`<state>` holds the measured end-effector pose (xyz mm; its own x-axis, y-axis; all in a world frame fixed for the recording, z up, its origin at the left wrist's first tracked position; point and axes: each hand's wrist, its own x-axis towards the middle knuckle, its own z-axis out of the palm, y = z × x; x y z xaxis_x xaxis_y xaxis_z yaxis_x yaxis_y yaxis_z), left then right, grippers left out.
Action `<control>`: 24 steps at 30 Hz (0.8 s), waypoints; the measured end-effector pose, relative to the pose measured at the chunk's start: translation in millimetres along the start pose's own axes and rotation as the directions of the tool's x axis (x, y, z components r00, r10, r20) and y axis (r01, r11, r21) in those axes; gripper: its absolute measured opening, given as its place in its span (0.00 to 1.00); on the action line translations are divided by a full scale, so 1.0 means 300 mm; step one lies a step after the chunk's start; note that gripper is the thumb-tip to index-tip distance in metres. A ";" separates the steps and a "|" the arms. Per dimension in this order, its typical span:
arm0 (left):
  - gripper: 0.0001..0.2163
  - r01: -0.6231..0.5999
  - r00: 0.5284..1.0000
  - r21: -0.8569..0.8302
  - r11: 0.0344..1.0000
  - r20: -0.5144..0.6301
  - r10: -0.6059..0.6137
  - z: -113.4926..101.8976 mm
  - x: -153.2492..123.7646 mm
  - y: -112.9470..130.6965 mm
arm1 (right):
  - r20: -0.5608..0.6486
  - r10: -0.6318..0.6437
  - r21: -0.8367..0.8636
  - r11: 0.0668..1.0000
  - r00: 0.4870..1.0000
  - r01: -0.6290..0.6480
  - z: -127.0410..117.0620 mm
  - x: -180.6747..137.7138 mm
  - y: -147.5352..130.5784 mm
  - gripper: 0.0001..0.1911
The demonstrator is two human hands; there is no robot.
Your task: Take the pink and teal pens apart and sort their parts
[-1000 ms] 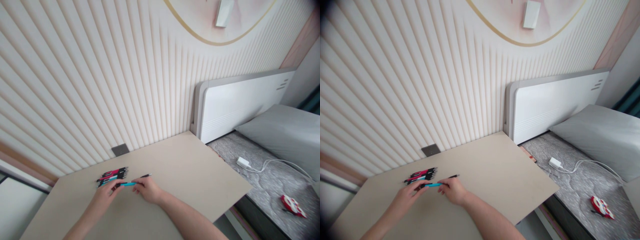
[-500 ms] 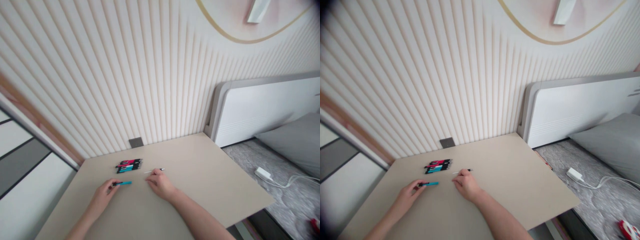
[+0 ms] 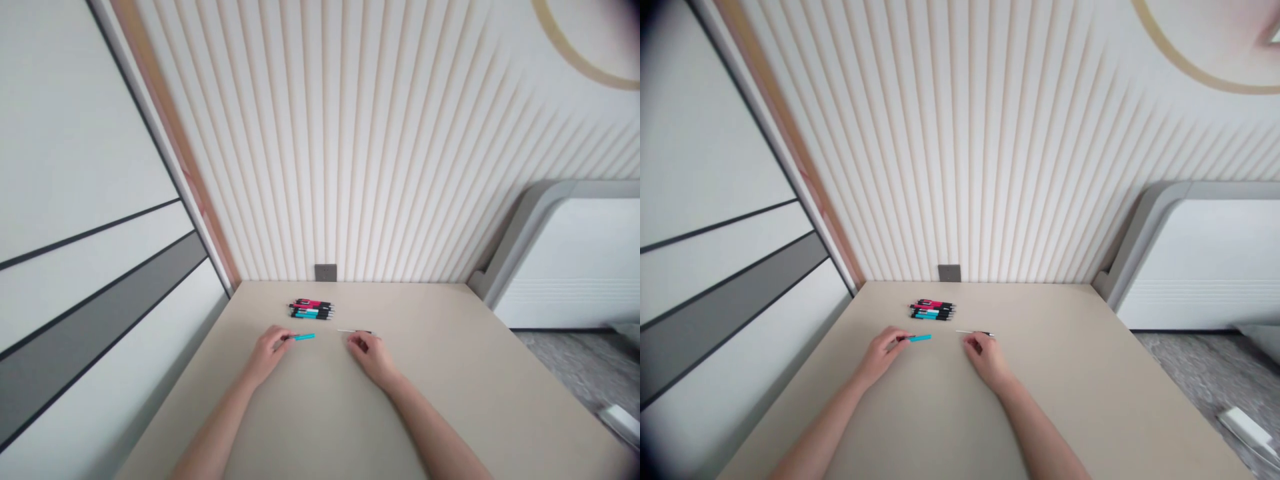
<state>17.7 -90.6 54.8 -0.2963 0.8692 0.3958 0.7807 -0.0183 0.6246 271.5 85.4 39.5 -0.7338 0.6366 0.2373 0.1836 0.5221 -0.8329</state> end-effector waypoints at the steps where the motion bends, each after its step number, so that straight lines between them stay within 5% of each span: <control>1: 0.07 -0.020 1.000 -0.006 1.000 0.013 0.020 0.002 -0.001 0.001 | -0.006 0.002 -0.001 1.000 1.000 -0.002 0.002 -0.001 0.003 0.11; 14: 0.04 -0.211 0.950 0.196 0.958 -0.190 0.248 0.011 -0.034 -0.026 | -0.056 -0.017 -0.077 0.997 0.998 0.013 0.016 -0.017 0.036 0.14; 24: 0.04 -0.251 0.962 0.264 0.931 -0.041 0.271 0.027 -0.041 -0.018 | -0.051 -0.045 -0.093 0.995 0.998 0.040 0.016 -0.014 0.043 0.14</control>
<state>21.6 -97.2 41.3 -0.0958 0.8108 0.5775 0.9467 -0.1050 0.3045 274.0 86.8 25.3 -0.7068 0.6407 0.2999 0.2139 0.5976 -0.7727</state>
